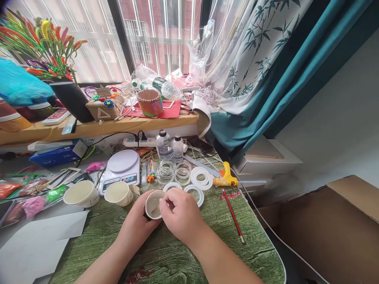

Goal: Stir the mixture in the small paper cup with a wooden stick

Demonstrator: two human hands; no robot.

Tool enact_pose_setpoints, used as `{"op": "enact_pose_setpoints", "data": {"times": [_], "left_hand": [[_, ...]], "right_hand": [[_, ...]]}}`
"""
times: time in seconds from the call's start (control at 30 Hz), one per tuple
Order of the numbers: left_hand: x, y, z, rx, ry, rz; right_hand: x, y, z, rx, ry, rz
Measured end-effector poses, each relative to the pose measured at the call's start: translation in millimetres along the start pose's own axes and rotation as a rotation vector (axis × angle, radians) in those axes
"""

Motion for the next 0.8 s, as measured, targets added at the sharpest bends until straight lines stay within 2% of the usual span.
{"op": "enact_pose_setpoints", "data": {"times": [0.2, 0.33, 0.43, 0.5, 0.6, 0.7, 0.8], "left_hand": [[2.3, -0.3, -1.1, 0.002, 0.013, 0.008], [2.8, -0.5, -1.5, 0.005, 0.016, 0.003], [2.4, -0.8, -1.1, 0.002, 0.018, 0.018], [1.9, -0.8, -0.6, 0.000, 0.024, 0.027], [1.1, -1.1, 0.0, -0.003, 0.030, 0.032], [0.8, -1.7, 0.7, -0.015, 0.027, 0.032], [1.1, -2.5, 0.5, -0.014, 0.014, 0.038]], "right_hand": [[1.5, -0.1, 4.4, -0.049, 0.034, 0.026], [2.3, 0.2, 5.7, -0.050, -0.030, 0.028], [3.8, 0.4, 5.5, -0.065, 0.063, 0.072], [-3.1, -0.5, 0.3, -0.016, 0.030, 0.004], [-20.0, -1.5, -5.9, 0.005, -0.217, -0.200], [-28.2, -1.8, -2.4, -0.093, -0.424, -0.305], [-26.2, -1.5, 5.4, -0.168, -0.487, -0.296]]}}
Point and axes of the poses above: each hand's wrist, its own y-axis away from the middle knuckle, its own z-axis out of the back of the hand, x = y × z, the point moved 6 cm from there along -y, towards the middle knuckle, and after that the axes turned 3 degrees about x, right-handed, at the moved point
